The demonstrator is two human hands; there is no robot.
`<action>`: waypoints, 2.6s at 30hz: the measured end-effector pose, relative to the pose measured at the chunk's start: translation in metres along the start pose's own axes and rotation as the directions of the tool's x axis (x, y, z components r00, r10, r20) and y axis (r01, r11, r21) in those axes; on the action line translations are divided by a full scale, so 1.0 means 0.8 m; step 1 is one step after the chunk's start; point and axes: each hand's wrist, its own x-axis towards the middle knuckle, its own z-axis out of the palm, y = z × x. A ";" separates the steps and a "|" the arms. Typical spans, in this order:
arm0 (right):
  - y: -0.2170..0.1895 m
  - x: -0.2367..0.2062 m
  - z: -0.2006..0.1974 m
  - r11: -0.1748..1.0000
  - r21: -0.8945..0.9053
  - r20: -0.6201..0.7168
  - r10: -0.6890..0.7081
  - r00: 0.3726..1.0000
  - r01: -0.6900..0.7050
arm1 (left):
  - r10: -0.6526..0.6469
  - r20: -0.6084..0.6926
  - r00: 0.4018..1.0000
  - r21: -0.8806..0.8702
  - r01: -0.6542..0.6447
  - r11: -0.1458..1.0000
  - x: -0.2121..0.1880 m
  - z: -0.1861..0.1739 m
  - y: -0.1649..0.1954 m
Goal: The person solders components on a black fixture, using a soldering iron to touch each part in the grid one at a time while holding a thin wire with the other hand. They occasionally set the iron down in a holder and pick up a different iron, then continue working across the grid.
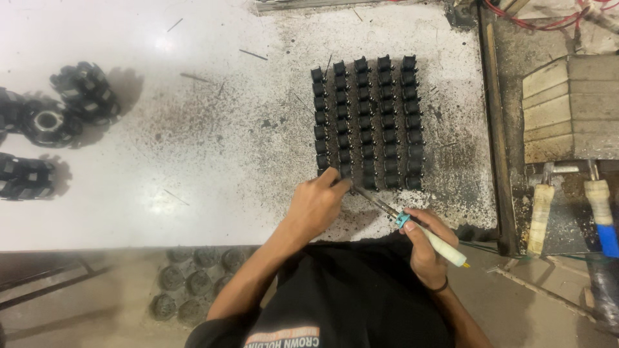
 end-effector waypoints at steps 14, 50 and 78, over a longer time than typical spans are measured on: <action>-0.024 0.010 0.000 0.984 -0.154 -0.004 -0.095 0.996 0.093 | -0.026 -0.100 0.995 -0.073 0.019 0.997 -0.001 -0.006 -0.001; 0.021 0.011 -0.037 0.986 0.082 -0.129 -0.134 0.983 0.145 | 0.158 -0.210 0.965 0.073 -0.146 0.987 0.047 -0.038 0.058; 0.004 0.004 -0.027 0.988 -0.138 -0.152 -0.089 0.984 0.068 | -0.001 0.012 1.000 -0.184 0.003 0.983 0.036 0.030 0.020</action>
